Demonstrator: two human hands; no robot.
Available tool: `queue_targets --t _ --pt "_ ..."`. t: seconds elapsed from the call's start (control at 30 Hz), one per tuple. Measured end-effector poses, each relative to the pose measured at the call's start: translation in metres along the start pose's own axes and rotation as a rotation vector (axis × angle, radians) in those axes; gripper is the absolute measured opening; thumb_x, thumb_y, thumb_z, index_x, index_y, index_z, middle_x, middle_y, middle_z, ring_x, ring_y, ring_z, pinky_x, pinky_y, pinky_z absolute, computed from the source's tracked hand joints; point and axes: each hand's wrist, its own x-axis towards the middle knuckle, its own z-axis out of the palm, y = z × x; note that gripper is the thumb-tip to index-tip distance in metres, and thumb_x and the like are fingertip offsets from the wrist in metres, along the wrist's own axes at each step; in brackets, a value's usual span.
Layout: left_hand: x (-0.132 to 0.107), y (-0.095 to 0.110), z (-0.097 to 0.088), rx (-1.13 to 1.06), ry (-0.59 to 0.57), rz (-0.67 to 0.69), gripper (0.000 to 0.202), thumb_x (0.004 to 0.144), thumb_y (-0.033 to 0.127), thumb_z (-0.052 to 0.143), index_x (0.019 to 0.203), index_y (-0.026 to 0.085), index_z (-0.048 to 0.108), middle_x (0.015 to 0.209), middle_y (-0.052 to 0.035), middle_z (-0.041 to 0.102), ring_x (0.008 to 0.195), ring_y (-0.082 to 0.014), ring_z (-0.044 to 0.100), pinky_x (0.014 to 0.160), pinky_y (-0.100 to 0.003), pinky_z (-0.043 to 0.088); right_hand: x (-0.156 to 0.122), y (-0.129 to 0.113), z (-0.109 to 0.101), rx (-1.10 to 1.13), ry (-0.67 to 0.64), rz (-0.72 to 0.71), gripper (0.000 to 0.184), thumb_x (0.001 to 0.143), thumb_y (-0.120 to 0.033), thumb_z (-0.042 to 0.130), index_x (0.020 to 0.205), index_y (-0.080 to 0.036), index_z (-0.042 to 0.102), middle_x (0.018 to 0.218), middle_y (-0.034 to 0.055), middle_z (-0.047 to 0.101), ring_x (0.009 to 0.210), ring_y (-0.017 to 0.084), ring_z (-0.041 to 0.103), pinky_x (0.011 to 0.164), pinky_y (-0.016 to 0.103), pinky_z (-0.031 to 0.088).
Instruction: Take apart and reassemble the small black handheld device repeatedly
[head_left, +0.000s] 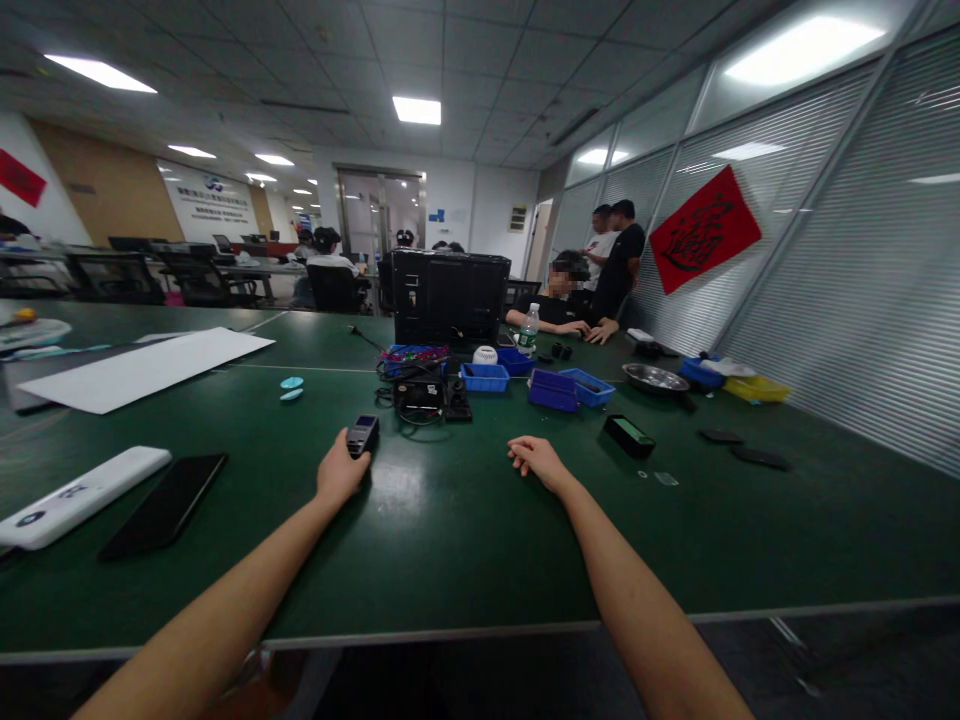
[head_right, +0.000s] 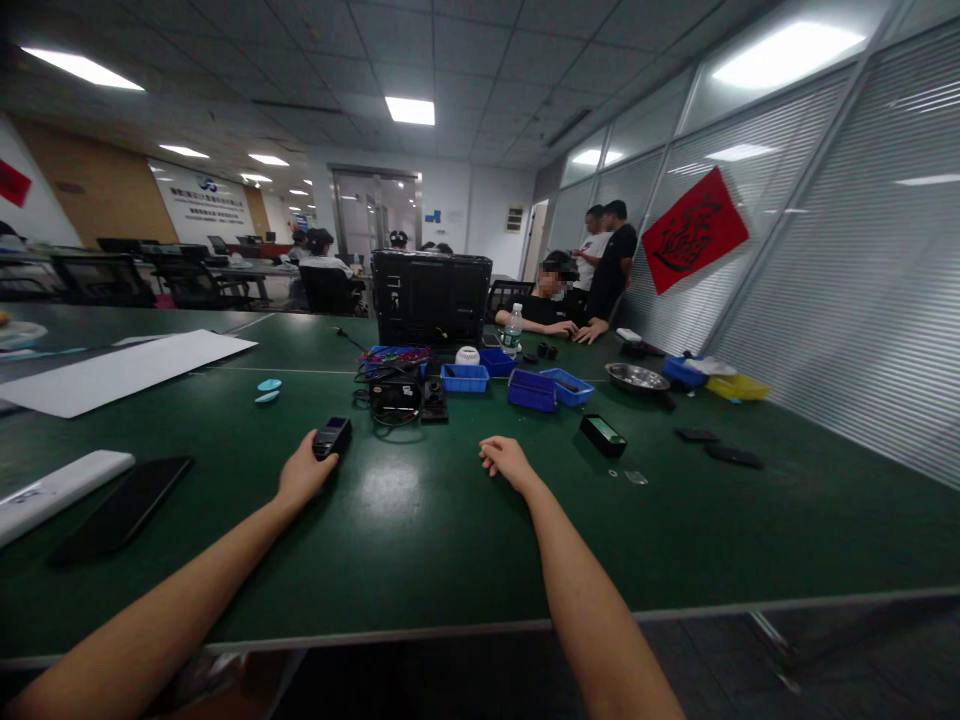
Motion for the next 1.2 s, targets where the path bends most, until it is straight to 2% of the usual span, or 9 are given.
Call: queue_targets --t 0.13,0.27,0.47,0.57,0.67,0.9,1.2 --pt "0.027 -0.036 -0.026 0.026 0.095 -0.087 0.063 0.071 0.037 0.050 0.129 0.015 0.035 0.116 -0.0141 0.057 0.102 -0.0299 0.055 0.082 -0.038 0.044 -0.002 -0.004 0.000 -0.018 -0.008 0.014 0.014 0.073 -0.016 0.052 0.084 -0.011 0.058 0.068 0.0026 0.059 0.048 0.008 0.053 0.035 0.016 0.039" --pt "0.046 -0.061 -0.037 0.019 0.219 -0.171 0.062 0.070 0.041 0.051 0.125 0.015 0.039 0.116 -0.0150 0.056 0.104 -0.0311 0.054 0.083 -0.040 0.043 -0.003 -0.008 0.001 -0.015 -0.011 0.031 0.013 0.073 -0.016 0.052 0.083 -0.012 0.059 0.067 0.0023 0.059 0.046 0.007 0.051 0.035 0.016 0.038" --pt "0.059 -0.069 -0.034 -0.043 0.366 -0.249 0.084 0.067 0.057 0.051 0.131 0.007 0.029 0.125 -0.0212 0.047 0.112 -0.0339 0.046 0.089 -0.044 0.040 -0.002 -0.007 -0.001 -0.031 -0.016 0.037 0.014 0.073 -0.017 0.052 0.084 -0.012 0.059 0.069 0.0030 0.060 0.047 0.007 0.052 0.036 0.016 0.039" --pt "0.061 -0.070 -0.034 -0.066 0.328 -0.267 0.075 0.071 0.055 0.047 0.129 0.011 0.033 0.122 -0.0184 0.051 0.110 -0.0322 0.049 0.087 -0.042 0.040 -0.003 -0.008 -0.001 -0.041 -0.022 0.032 0.016 0.072 -0.017 0.052 0.085 -0.012 0.059 0.070 0.0035 0.060 0.049 0.007 0.052 0.037 0.016 0.040" --pt "0.060 -0.069 -0.036 -0.048 0.263 -0.244 0.062 0.074 0.052 0.043 0.124 0.015 0.042 0.116 -0.0155 0.056 0.106 -0.0312 0.052 0.085 -0.040 0.041 -0.005 -0.011 0.000 -0.038 -0.017 0.031 0.016 0.072 -0.017 0.053 0.085 -0.011 0.060 0.069 0.0032 0.060 0.049 0.007 0.052 0.036 0.016 0.039" --pt "0.042 -0.049 -0.031 0.004 0.167 -0.124 0.059 0.076 0.051 0.042 0.124 0.016 0.043 0.113 -0.0139 0.059 0.103 -0.0290 0.055 0.081 -0.036 0.043 -0.003 -0.008 -0.001 -0.052 -0.032 0.021 0.017 0.073 -0.020 0.053 0.086 -0.011 0.060 0.069 0.0034 0.060 0.049 0.007 0.051 0.037 0.016 0.039" --pt "0.012 -0.005 0.004 -0.015 0.035 0.046 0.058 0.076 0.049 0.045 0.125 0.017 0.044 0.115 -0.0111 0.059 0.102 -0.0259 0.056 0.080 -0.031 0.043 -0.002 -0.009 0.003 -0.108 -0.031 0.024 0.017 0.072 -0.017 0.052 0.087 -0.011 0.059 0.069 0.0024 0.059 0.049 0.007 0.051 0.035 0.015 0.036"
